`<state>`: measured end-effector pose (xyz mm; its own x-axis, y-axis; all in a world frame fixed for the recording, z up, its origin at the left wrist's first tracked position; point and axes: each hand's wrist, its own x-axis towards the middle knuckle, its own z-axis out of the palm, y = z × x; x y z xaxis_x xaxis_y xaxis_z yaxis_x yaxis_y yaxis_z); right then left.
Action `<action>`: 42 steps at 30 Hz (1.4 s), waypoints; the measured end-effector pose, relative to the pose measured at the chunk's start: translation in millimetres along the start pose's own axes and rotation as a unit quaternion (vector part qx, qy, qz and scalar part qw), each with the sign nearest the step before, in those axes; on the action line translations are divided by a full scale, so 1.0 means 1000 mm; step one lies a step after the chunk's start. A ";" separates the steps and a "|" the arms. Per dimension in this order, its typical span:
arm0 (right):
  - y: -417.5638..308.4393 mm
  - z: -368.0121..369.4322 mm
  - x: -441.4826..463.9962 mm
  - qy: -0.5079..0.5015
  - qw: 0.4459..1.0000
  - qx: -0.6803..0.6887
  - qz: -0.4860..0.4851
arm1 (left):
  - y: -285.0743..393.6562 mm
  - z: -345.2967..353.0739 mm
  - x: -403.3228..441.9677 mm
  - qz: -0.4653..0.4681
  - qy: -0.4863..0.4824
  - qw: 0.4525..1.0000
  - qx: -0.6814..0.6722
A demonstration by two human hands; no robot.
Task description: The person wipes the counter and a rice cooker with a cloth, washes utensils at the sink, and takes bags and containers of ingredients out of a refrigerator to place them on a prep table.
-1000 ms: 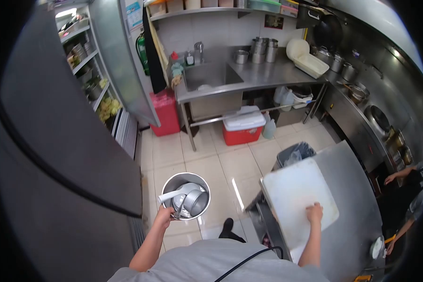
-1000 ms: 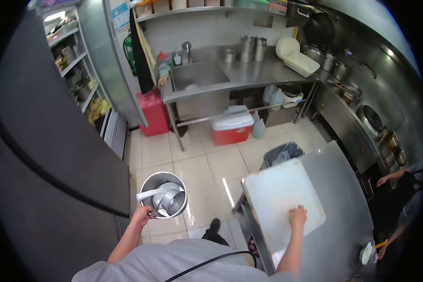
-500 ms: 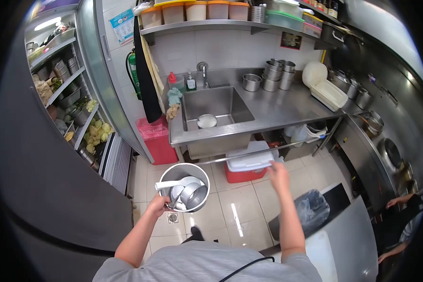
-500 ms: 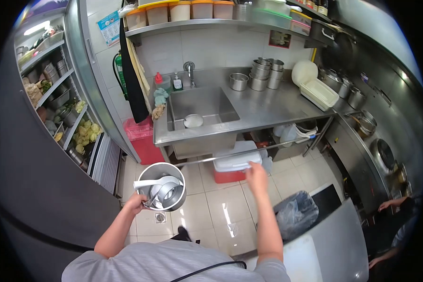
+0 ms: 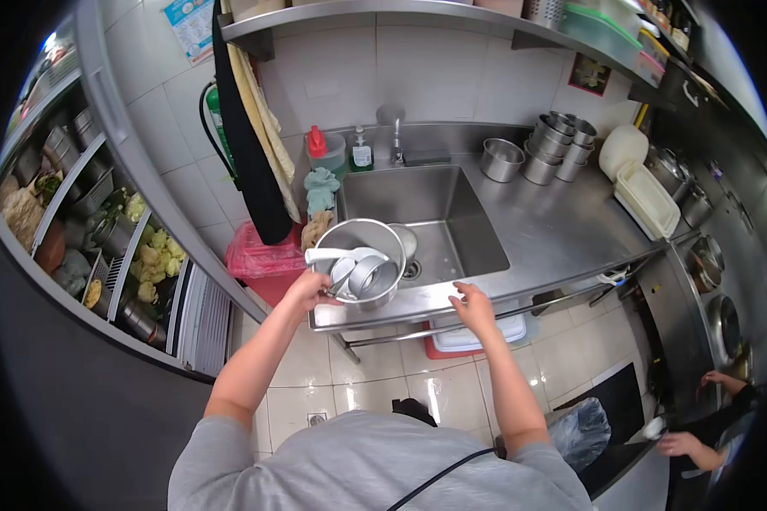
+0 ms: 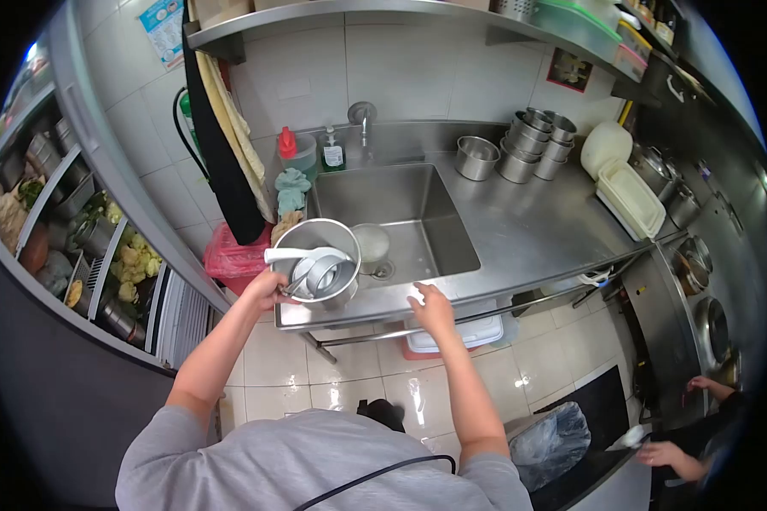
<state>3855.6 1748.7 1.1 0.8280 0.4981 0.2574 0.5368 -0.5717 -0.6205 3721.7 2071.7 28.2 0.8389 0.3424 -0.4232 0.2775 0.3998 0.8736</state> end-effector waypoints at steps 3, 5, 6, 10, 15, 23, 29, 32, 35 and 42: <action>0.041 0.008 0.076 0.012 1.000 0.017 -0.014 | 0.028 0.015 0.071 -0.024 0.014 1.000 -0.008; 0.059 0.018 0.135 -0.007 1.000 0.012 -0.008 | 0.039 0.025 0.114 -0.062 0.005 0.998 -0.028; 0.070 0.028 0.172 -0.013 1.000 0.019 -0.019 | 0.043 0.035 0.131 -0.045 0.037 0.998 -0.029; 0.099 0.085 0.322 -0.064 0.997 0.050 -0.009 | 0.050 0.044 0.214 -0.058 0.037 0.995 -0.076; 0.129 0.173 0.467 -0.161 0.965 0.187 0.087 | 0.063 0.055 0.285 -0.049 0.110 0.988 -0.097; 0.125 0.246 0.529 -0.158 0.985 0.031 -0.059 | 0.087 0.051 0.338 -0.081 0.099 0.985 -0.119; 0.110 0.216 0.553 -0.284 0.894 -0.306 -0.162 | 0.098 0.061 0.351 -0.074 0.071 0.991 -0.080; 0.111 0.212 0.555 -0.289 0.906 -0.254 -0.174 | 0.099 0.071 0.350 -0.070 0.085 0.992 -0.057; 0.126 0.211 0.556 -0.217 0.968 -0.128 -0.019 | 0.101 0.077 0.349 -0.067 0.088 0.993 -0.045; 0.066 0.080 0.488 -0.205 0.973 0.103 -0.022 | 0.099 0.088 0.354 -0.063 0.080 0.993 -0.062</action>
<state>4282.0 2005.5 26.4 0.6476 0.7619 -0.0035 0.4919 -0.4216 -0.7618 4087.2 2157.4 -13.7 0.7132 0.4105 -0.5682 0.3075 0.5453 0.7798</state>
